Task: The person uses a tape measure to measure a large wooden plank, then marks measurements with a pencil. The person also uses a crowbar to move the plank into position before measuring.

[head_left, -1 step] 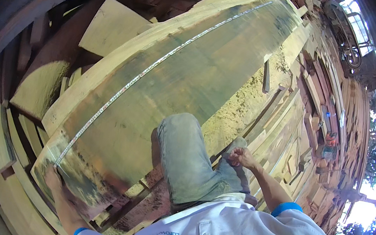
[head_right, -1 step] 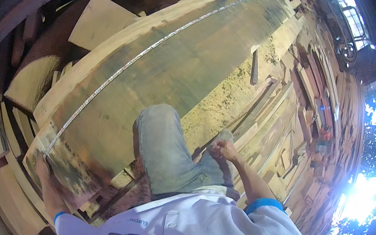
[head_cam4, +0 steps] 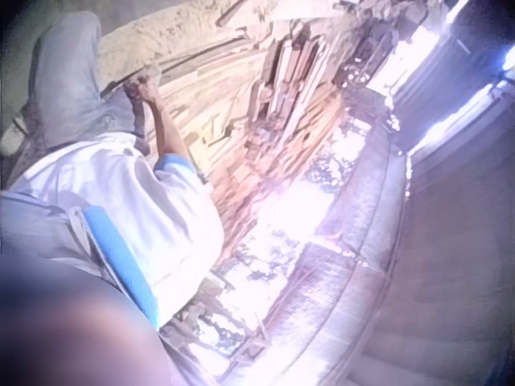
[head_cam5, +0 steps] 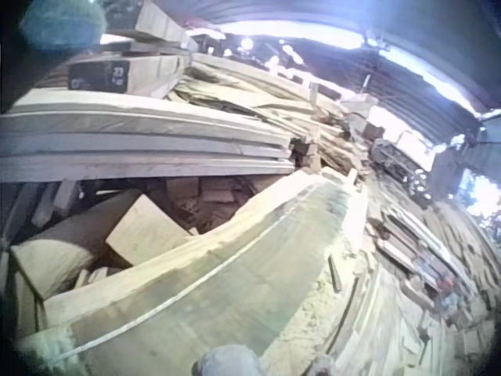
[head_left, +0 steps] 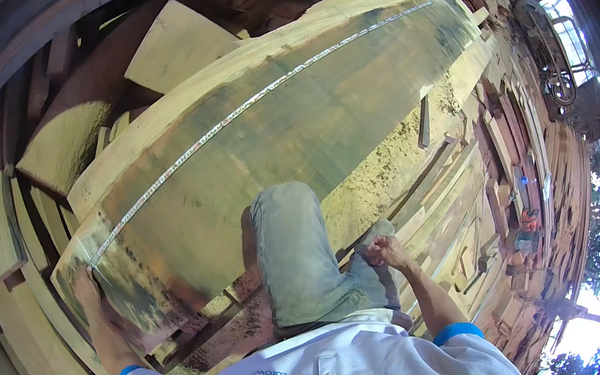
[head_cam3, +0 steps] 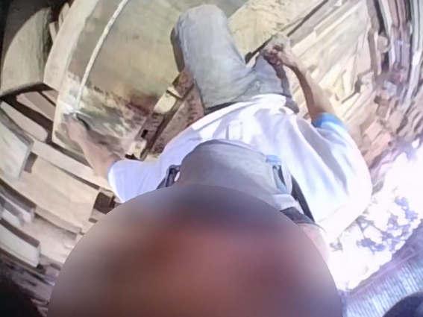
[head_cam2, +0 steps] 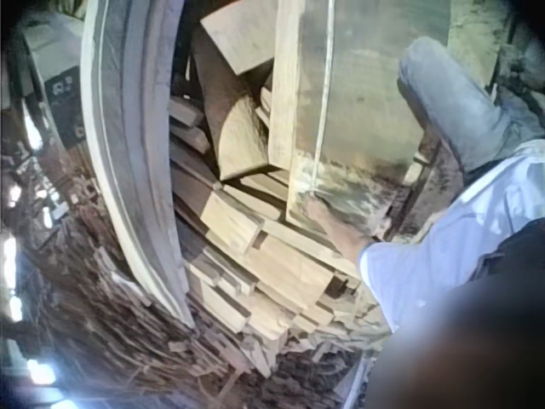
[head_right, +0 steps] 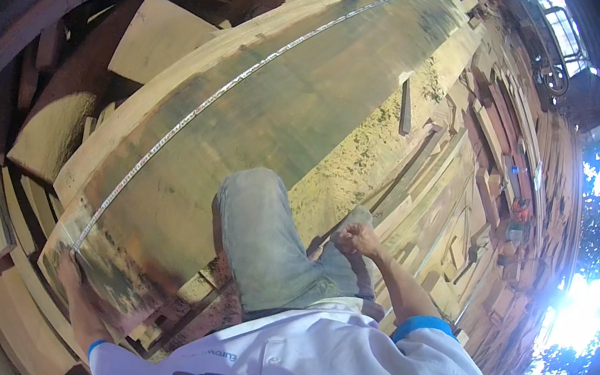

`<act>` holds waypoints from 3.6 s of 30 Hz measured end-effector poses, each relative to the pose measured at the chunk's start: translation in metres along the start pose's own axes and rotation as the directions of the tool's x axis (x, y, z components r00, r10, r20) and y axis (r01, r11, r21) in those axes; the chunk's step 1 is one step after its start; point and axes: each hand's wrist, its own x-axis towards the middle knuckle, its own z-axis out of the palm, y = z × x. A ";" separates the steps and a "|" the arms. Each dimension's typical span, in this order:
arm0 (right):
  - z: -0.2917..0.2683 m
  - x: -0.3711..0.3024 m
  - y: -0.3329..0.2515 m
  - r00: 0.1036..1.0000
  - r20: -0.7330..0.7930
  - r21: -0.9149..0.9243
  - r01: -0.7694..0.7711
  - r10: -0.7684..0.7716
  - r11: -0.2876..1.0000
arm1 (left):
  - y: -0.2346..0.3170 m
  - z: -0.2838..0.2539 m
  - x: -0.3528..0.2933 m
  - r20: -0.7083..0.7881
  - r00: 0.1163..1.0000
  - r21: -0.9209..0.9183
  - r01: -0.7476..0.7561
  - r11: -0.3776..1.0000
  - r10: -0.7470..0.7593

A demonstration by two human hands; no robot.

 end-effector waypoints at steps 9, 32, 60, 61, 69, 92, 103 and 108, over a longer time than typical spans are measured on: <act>0.007 -0.002 0.008 0.996 -0.083 -0.072 0.017 -0.023 0.997 | 0.007 -0.002 0.002 0.063 0.998 0.038 0.014 0.999 -0.016; 0.005 0.007 -0.001 0.997 -0.061 -0.258 -0.061 0.047 0.964 | 0.004 0.002 -0.003 0.103 0.991 0.009 0.083 0.996 -0.084; -0.114 0.009 -0.091 0.914 -0.135 -0.313 0.327 -0.382 0.892 | 0.019 -0.015 -0.006 0.007 1.000 0.035 0.009 0.999 -0.010; -0.129 0.007 -0.110 0.884 -0.108 -0.356 0.393 -0.455 0.848 | 0.018 -0.015 -0.007 0.024 0.999 0.038 0.023 0.999 -0.024; -0.171 0.003 -0.245 0.824 -0.060 -0.829 0.273 -0.564 0.487 | 0.009 0.000 -0.003 0.048 0.993 -0.034 0.112 0.993 -0.110; -0.137 0.101 -0.155 0.911 0.017 -0.534 0.357 -0.412 0.766 | 0.221 -0.057 -0.049 0.196 0.930 -0.286 -0.249 0.925 0.311; -0.126 0.131 -0.165 0.942 -0.013 -0.018 0.334 -0.334 0.942 | 0.290 -0.042 -0.041 0.264 0.933 -0.688 0.004 0.725 0.246; -0.100 0.163 -0.190 0.928 0.121 0.362 0.288 -0.351 0.887 | 0.338 -0.083 -0.052 0.320 0.895 -0.746 0.036 0.665 0.310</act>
